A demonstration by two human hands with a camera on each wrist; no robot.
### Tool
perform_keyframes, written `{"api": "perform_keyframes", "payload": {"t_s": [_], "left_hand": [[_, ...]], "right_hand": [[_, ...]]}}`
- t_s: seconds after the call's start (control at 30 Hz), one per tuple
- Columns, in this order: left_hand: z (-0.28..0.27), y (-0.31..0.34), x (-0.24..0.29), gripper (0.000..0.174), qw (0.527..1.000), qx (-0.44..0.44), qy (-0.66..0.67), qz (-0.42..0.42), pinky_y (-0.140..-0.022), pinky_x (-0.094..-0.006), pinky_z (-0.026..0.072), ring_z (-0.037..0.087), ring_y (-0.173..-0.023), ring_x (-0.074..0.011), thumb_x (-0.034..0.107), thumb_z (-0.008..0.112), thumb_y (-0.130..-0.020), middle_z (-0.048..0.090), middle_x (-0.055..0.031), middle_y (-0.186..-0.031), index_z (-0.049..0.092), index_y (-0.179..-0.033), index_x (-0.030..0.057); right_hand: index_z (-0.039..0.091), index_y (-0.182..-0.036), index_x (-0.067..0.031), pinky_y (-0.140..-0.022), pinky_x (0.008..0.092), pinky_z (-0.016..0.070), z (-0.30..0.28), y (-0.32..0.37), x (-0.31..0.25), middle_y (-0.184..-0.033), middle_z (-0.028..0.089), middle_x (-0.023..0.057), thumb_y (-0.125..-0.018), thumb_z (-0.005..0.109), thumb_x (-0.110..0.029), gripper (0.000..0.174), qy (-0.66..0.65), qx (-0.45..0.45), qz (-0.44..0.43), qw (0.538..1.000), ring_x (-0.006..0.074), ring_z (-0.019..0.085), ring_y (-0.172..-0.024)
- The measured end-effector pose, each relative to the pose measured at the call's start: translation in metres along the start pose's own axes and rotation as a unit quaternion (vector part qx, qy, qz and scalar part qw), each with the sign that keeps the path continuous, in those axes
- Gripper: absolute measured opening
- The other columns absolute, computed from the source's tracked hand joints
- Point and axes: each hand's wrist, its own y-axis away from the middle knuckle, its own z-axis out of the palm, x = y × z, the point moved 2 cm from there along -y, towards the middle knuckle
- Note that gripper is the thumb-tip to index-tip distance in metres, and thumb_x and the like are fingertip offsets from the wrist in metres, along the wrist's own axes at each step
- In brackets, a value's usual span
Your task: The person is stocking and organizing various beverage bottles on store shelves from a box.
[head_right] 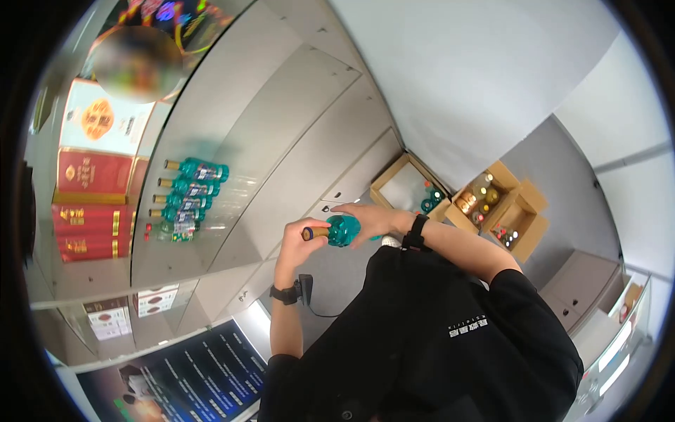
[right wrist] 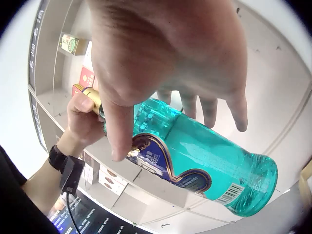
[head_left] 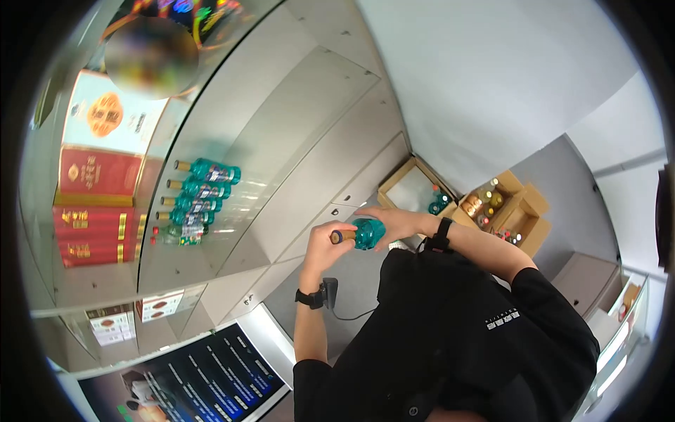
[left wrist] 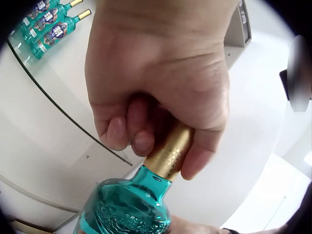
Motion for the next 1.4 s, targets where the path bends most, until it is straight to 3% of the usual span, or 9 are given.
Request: {"api": "perform_keyframes", "payload": {"t_s": [0.17,0.33,0.5,0.6,0.73,0.9,1.0,1.13,1.4], "left_hand": [[-0.031,0.014,0.010,0.021,0.994,0.022,0.087,-0.064,-0.059,-0.0217,0.0446,0.055,-0.067,-0.0037,0.002,0.073,-0.072,0.065,0.0003,-0.075,0.072,-0.093,0.0023],[-0.057,0.016,-0.020,0.020,0.965,0.092,0.243,0.033,-0.066,-0.0212,0.0473,0.056,-0.073,-0.0038,0.006,0.075,-0.083,0.066,0.0017,-0.081,0.069,-0.101,0.0008],[-0.104,0.037,-0.089,0.051,0.949,0.107,0.284,0.081,-0.089,-0.0277,0.0464,0.055,-0.109,-0.0115,0.011,0.074,-0.085,0.058,-0.0083,-0.121,0.052,-0.130,0.0017],[-0.119,0.058,-0.124,0.069,0.952,0.078,0.294,0.027,-0.097,-0.0345,0.0447,0.050,-0.123,-0.0182,0.017,0.078,-0.082,0.052,-0.0118,-0.130,0.043,-0.139,0.0028],[-0.140,0.073,-0.142,0.076,0.981,0.035,0.192,0.023,-0.102,-0.0380,0.0421,0.053,-0.121,-0.0244,0.025,0.083,-0.075,0.054,-0.0114,-0.128,0.042,-0.135,0.0020],[-0.178,0.061,-0.151,0.065,0.984,0.118,0.123,0.052,-0.098,-0.0380,0.0453,0.061,-0.110,-0.0260,0.025,0.083,-0.073,0.065,-0.0143,-0.113,0.053,-0.125,0.0003],[-0.189,0.047,-0.162,0.064,0.980,0.151,0.114,0.059,-0.097,-0.0380,0.0459,0.061,-0.110,-0.0253,0.026,0.083,-0.073,0.066,-0.0143,-0.112,0.054,-0.123,-0.0002],[-0.203,0.019,-0.167,0.060,0.974,0.204,0.071,0.075,-0.095,-0.0376,0.0471,0.063,-0.107,-0.0246,0.026,0.083,-0.073,0.066,-0.0128,-0.112,0.057,-0.121,0.0007],[-0.228,-0.047,-0.157,0.058,0.958,0.256,0.097,0.091,-0.090,-0.0351,0.0489,0.064,-0.103,-0.0222,0.023,0.082,-0.075,0.067,-0.0116,-0.109,0.056,-0.122,0.0020]], "right_hand": [[0.040,-0.139,-0.0028,-0.100,0.0386,0.0449,0.004,-0.019,-0.059,-0.127,0.058,0.0185,-0.066,0.086,-0.027,0.089,-0.050,-0.029,0.028,0.998,0.0330,0.056,-0.119],[0.042,-0.137,-0.0014,-0.098,0.0370,0.0455,0.030,-0.054,-0.067,-0.123,0.059,0.0181,-0.067,0.086,-0.029,0.087,-0.057,0.041,0.013,0.997,0.0310,0.058,-0.115],[0.038,-0.141,0.0010,-0.106,0.0366,0.0385,0.053,-0.110,-0.090,-0.132,0.053,0.0153,-0.070,0.086,-0.024,0.089,-0.156,0.076,0.055,0.983,0.0233,0.050,-0.124],[0.037,-0.142,0.0016,-0.107,0.0356,0.0375,0.068,-0.152,-0.105,-0.132,0.053,0.0149,-0.070,0.086,-0.024,0.090,-0.124,0.122,0.019,0.984,0.0231,0.050,-0.124],[0.037,-0.141,0.0018,-0.107,0.0352,0.0372,0.084,-0.195,-0.132,-0.131,0.053,0.0144,-0.073,0.084,-0.027,0.088,-0.161,0.146,0.035,0.975,0.0222,0.051,-0.122],[0.031,-0.145,0.0019,-0.106,0.0366,0.0385,0.085,-0.241,-0.139,-0.134,0.049,0.0183,-0.075,0.083,-0.033,0.094,-0.136,0.126,0.022,0.982,0.0261,0.048,-0.125],[0.030,-0.146,0.0018,-0.108,0.0381,0.0362,0.069,-0.258,-0.152,-0.134,0.049,0.0187,-0.077,0.081,-0.036,0.094,-0.116,0.107,0.066,0.985,0.0287,0.048,-0.126],[0.032,-0.144,-0.0004,-0.106,0.0378,0.0384,0.042,-0.283,-0.159,-0.127,0.055,0.0191,-0.078,0.081,-0.036,0.090,-0.011,0.097,0.009,0.995,0.0281,0.051,-0.124],[0.037,-0.135,-0.0032,-0.091,0.0384,0.0482,-0.003,-0.346,-0.163,-0.113,0.061,0.0182,-0.074,0.083,-0.035,0.083,0.078,0.144,0.050,0.985,0.0288,0.063,-0.104]]}}
